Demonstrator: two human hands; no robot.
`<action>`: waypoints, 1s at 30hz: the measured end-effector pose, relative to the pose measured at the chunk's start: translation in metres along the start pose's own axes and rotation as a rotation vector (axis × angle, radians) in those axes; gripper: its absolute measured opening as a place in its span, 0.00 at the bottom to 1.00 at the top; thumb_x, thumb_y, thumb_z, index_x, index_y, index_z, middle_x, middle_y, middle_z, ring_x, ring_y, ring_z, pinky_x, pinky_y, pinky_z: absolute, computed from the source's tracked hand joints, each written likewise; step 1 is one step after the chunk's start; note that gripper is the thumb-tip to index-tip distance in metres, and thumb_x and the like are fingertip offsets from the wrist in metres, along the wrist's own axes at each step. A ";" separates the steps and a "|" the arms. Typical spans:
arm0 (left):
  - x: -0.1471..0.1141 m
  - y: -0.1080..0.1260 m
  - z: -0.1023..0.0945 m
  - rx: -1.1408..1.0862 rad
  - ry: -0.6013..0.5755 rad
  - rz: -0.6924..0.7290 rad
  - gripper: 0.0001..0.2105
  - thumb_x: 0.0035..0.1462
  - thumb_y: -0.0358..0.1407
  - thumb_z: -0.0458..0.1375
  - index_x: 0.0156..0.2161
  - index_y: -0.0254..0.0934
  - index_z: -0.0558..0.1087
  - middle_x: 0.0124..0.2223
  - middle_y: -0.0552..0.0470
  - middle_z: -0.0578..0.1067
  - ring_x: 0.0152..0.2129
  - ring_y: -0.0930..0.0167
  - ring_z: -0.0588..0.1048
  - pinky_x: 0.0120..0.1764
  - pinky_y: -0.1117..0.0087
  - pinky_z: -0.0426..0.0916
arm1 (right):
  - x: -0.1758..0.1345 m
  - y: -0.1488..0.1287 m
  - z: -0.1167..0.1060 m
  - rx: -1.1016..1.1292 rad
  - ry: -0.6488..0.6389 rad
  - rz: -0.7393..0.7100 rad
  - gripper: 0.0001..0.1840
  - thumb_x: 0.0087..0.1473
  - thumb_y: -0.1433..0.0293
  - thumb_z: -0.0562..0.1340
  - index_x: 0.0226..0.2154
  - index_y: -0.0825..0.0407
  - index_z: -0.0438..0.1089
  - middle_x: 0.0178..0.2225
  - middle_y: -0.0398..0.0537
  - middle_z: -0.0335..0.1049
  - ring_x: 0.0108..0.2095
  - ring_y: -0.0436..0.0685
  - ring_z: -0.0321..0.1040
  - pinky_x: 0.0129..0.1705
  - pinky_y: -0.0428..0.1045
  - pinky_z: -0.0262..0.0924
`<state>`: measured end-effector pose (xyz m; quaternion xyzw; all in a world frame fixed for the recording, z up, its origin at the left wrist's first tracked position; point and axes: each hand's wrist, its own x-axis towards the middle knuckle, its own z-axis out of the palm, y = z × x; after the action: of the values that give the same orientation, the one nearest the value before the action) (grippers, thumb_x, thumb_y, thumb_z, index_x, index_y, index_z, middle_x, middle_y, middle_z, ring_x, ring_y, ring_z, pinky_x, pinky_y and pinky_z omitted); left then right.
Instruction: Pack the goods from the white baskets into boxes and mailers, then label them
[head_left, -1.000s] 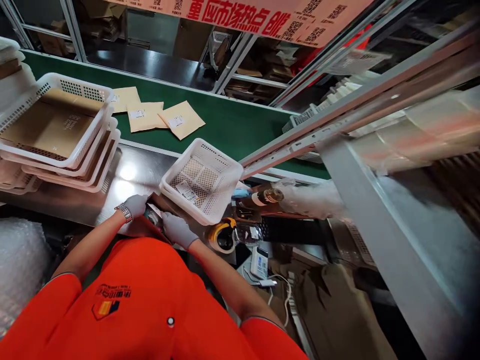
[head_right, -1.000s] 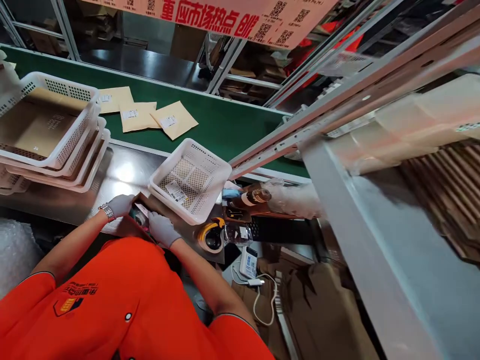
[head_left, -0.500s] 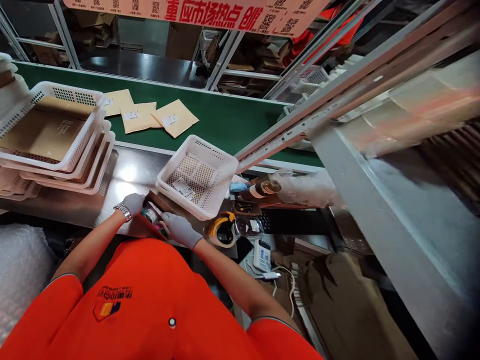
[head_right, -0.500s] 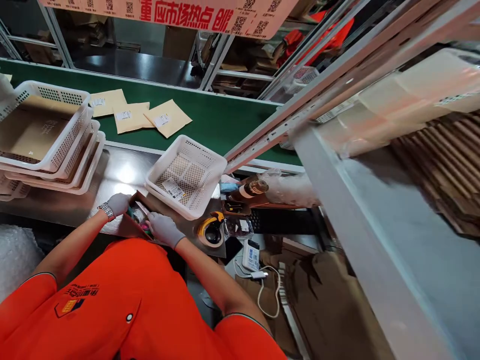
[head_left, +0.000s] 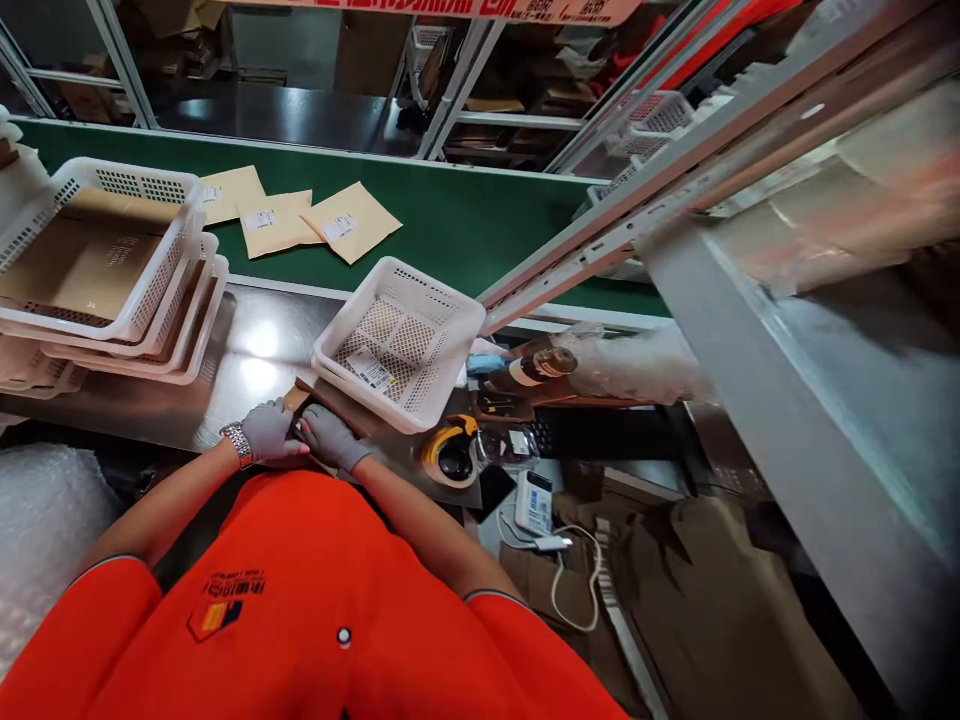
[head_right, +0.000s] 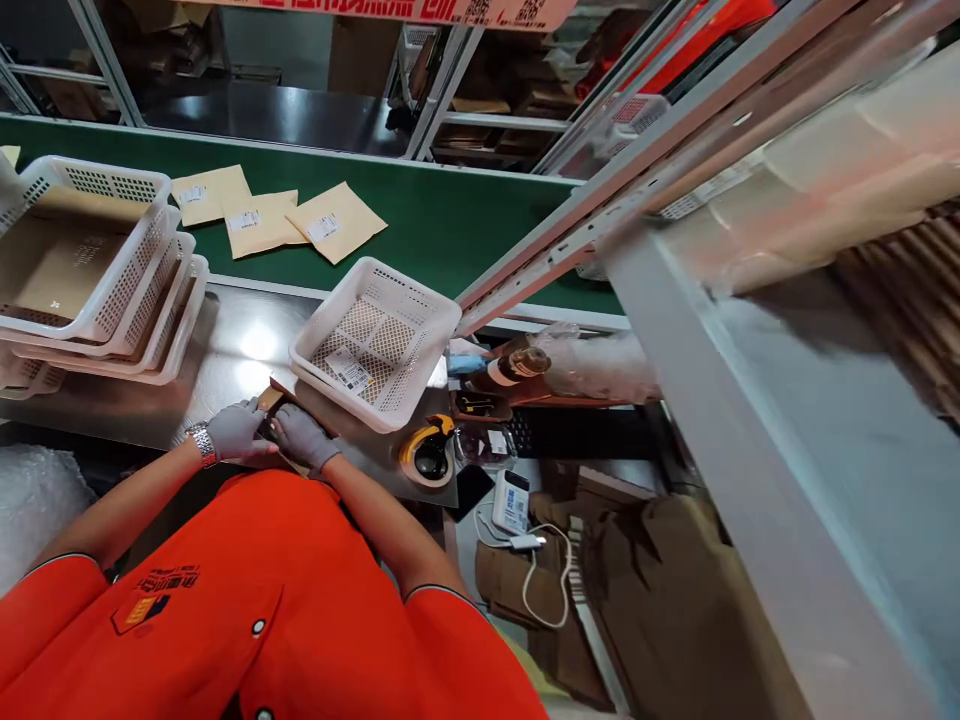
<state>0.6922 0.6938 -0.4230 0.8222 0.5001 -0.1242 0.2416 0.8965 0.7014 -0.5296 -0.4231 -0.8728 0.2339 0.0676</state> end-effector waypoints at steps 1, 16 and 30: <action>-0.002 0.000 0.001 0.006 -0.006 -0.001 0.36 0.67 0.62 0.65 0.64 0.32 0.78 0.66 0.25 0.76 0.59 0.44 0.80 0.59 0.50 0.77 | -0.004 0.002 0.000 0.028 0.013 0.002 0.17 0.78 0.69 0.53 0.44 0.54 0.77 0.44 0.57 0.79 0.44 0.60 0.71 0.54 0.53 0.69; 0.063 -0.009 0.032 -0.405 0.138 -0.286 0.62 0.36 0.54 0.87 0.71 0.33 0.64 0.70 0.30 0.69 0.67 0.47 0.75 0.66 0.55 0.73 | -0.046 -0.002 -0.056 0.590 0.178 0.100 0.28 0.79 0.57 0.48 0.66 0.52 0.73 0.64 0.61 0.78 0.66 0.63 0.74 0.71 0.60 0.69; 0.070 -0.035 0.056 -0.756 0.170 -0.243 0.63 0.51 0.49 0.81 0.83 0.41 0.51 0.70 0.33 0.75 0.64 0.54 0.79 0.64 0.54 0.77 | -0.082 0.011 -0.029 0.041 -0.075 0.061 0.39 0.73 0.49 0.64 0.74 0.55 0.69 0.82 0.70 0.50 0.83 0.75 0.45 0.81 0.75 0.48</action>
<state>0.6959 0.7319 -0.5112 0.6178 0.6223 0.1094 0.4681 0.9651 0.6540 -0.5025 -0.4389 -0.8565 0.2692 0.0365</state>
